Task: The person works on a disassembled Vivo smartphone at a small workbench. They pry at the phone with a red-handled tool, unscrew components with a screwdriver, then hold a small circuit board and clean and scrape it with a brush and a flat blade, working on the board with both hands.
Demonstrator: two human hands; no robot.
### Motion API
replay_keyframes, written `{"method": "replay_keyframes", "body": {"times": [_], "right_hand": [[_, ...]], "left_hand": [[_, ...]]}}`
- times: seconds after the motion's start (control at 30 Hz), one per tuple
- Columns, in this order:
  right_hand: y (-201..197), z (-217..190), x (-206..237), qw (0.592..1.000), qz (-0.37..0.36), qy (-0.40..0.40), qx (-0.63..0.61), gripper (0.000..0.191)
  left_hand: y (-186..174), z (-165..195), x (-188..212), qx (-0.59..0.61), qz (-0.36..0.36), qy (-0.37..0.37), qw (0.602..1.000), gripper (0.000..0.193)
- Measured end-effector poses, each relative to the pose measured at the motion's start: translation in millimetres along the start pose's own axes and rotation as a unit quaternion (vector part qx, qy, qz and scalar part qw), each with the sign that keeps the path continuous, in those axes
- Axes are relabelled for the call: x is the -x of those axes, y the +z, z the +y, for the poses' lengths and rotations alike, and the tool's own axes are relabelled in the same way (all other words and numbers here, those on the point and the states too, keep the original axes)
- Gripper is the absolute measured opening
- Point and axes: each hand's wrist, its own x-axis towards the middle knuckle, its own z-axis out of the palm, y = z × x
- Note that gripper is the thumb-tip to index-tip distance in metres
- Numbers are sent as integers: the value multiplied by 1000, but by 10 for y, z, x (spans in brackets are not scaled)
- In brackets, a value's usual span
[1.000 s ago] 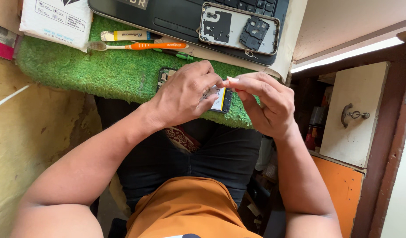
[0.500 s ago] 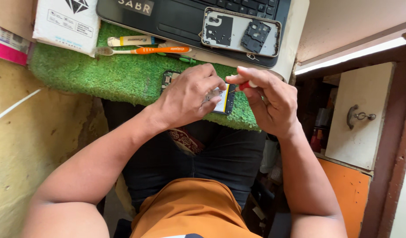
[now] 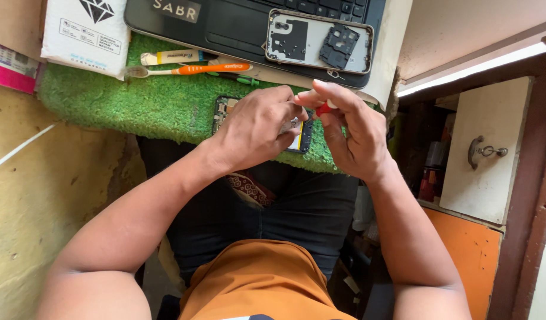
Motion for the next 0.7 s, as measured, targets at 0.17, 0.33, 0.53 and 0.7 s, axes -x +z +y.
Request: {"method": "replay_keyframes", "body": {"times": [0.17, 0.33, 0.53, 0.7], "right_hand": [[-885, -134, 127, 983, 83, -14, 165, 53], [-1659, -386, 272, 999, 20, 1, 26, 43], [-2129, -733, 603, 994, 45, -28, 95, 44], [-2449, -1162, 957, 993, 69, 2, 98, 45]], "left_hand": [[340, 740, -726, -6, -34, -40, 999, 13], [564, 1312, -1126, 9, -50, -75, 996, 10], [854, 1928, -1249, -22, -79, -80, 993, 11], [1047, 2459, -1195, -41, -100, -58, 992, 9]]}}
